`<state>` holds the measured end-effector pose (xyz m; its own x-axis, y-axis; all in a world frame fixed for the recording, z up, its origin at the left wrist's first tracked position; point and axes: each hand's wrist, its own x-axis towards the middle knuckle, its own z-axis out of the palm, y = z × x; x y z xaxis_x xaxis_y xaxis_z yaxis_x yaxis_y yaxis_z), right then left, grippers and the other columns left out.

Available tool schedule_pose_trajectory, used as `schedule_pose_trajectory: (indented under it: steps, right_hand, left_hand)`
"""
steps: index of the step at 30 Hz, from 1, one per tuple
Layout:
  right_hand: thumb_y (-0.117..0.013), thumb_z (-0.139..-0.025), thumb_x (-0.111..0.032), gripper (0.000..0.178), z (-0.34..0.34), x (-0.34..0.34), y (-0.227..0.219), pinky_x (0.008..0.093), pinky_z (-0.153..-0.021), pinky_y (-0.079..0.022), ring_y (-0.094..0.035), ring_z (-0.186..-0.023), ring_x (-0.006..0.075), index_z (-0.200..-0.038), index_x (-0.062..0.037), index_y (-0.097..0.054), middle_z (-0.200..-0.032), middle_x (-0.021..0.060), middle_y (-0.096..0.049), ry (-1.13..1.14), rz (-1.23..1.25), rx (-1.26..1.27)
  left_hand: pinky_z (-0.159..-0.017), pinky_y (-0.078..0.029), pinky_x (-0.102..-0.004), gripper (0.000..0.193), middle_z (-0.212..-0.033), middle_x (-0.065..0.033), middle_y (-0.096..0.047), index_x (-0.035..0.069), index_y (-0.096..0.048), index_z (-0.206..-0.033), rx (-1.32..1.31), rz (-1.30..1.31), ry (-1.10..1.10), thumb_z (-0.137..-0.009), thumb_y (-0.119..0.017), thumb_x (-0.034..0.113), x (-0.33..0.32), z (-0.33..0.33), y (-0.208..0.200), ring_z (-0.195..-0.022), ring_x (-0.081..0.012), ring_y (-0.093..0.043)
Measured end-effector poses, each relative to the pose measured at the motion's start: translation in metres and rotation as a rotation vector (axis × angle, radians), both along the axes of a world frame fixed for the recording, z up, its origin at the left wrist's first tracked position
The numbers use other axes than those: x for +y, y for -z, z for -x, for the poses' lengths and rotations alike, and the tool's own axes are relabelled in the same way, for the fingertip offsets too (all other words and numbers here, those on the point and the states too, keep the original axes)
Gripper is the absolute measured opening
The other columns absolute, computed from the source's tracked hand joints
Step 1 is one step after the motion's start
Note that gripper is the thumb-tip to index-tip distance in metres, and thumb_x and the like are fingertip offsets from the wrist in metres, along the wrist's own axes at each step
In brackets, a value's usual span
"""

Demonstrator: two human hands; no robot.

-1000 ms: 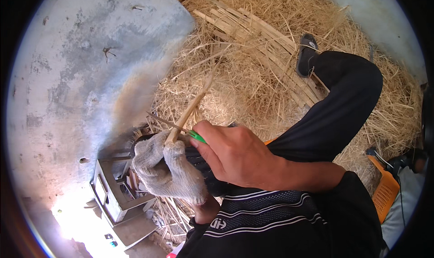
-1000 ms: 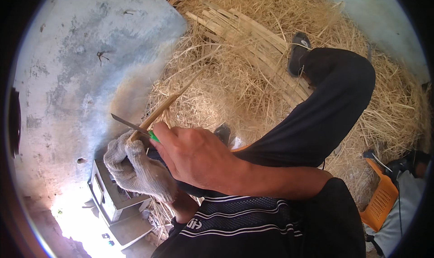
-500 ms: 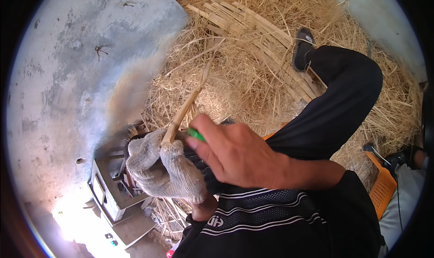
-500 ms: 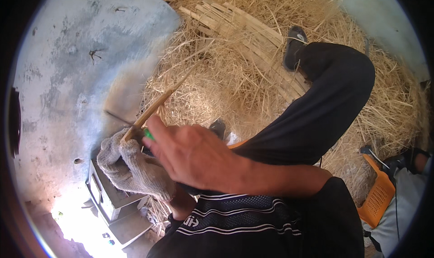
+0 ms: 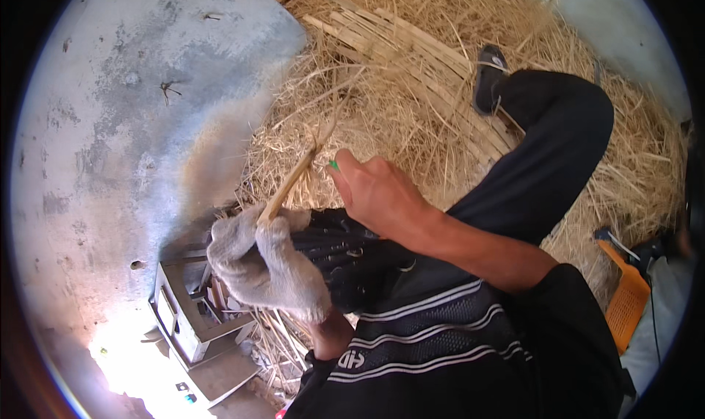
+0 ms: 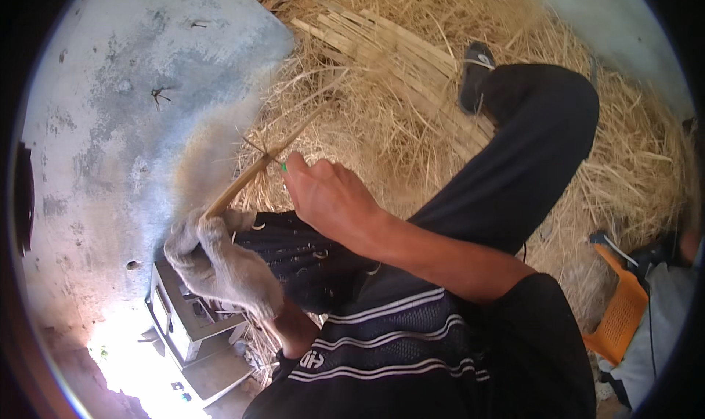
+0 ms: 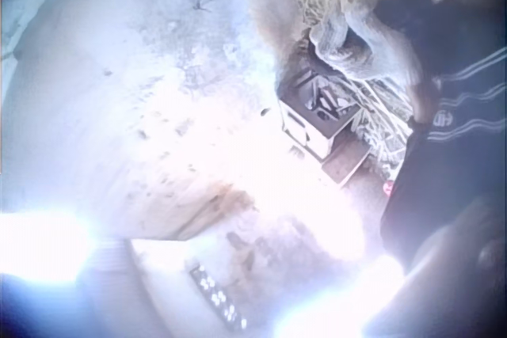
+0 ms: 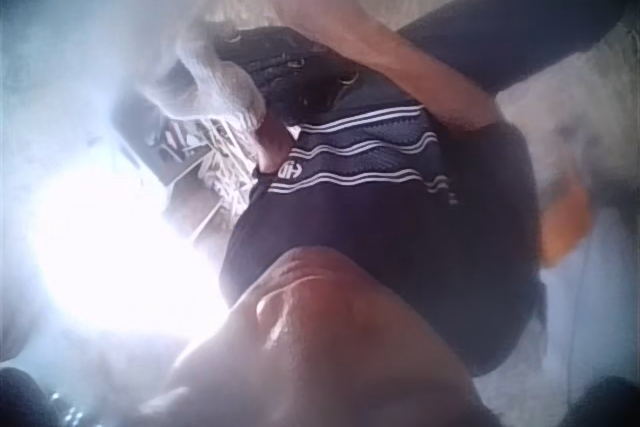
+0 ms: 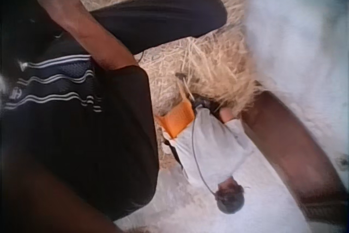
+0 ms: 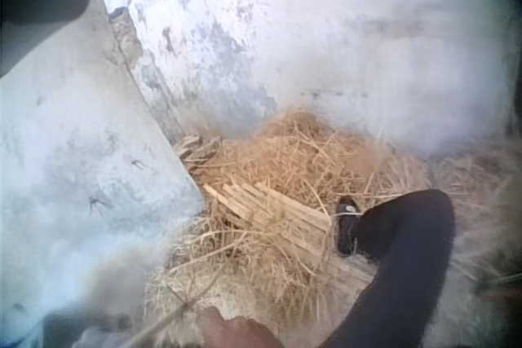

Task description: The person sits on a straw-covered floor and uses a green utility knife to shave the surface of a bamboo stick. They hold the stick with a gloved left hand and scrape it with the knife in their right hand, occasionally switching to a larger knife to split the bamboo.

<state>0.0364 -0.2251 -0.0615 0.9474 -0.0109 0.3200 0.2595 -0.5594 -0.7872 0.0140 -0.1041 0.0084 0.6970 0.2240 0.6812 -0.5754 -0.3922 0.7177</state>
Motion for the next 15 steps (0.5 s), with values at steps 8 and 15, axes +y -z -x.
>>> schedule_pose_trajectory:
  steps: [8, 15]
  right_hand:
    - [-0.059, -0.097, -0.014, 0.018, 0.013, 0.008, -0.011, 0.0451, -0.042, -0.049, -0.063, -0.047, 0.0349, -0.094, 0.0001, -0.048, -0.051, 0.0183, -0.055, -0.012, -0.057, -0.171]
    - [-0.054, -0.096, -0.008, 0.012, 0.025, 0.013, -0.051, 0.0401, -0.042, -0.054, -0.066, -0.05, 0.0333, -0.097, 0.0028, -0.049, -0.056, 0.0162, -0.061, -0.176, -0.042, -0.07]
  left_hand:
    - [-0.069, -0.049, -0.0284, 0.023, -0.084, -0.0096, -0.06, 0.002, -0.05, -0.092, -0.034, 0.058, -0.002, -0.093, -0.069, 0.015, -0.011, 0.0, 0.003, -0.074, -0.0142, -0.056]
    - [-0.075, -0.045, -0.0296, 0.018, -0.077, -0.0093, -0.063, 0.002, -0.051, -0.091, -0.057, 0.047, -0.154, -0.094, -0.066, 0.012, -0.003, 0.002, 0.003, -0.079, -0.014, -0.051]
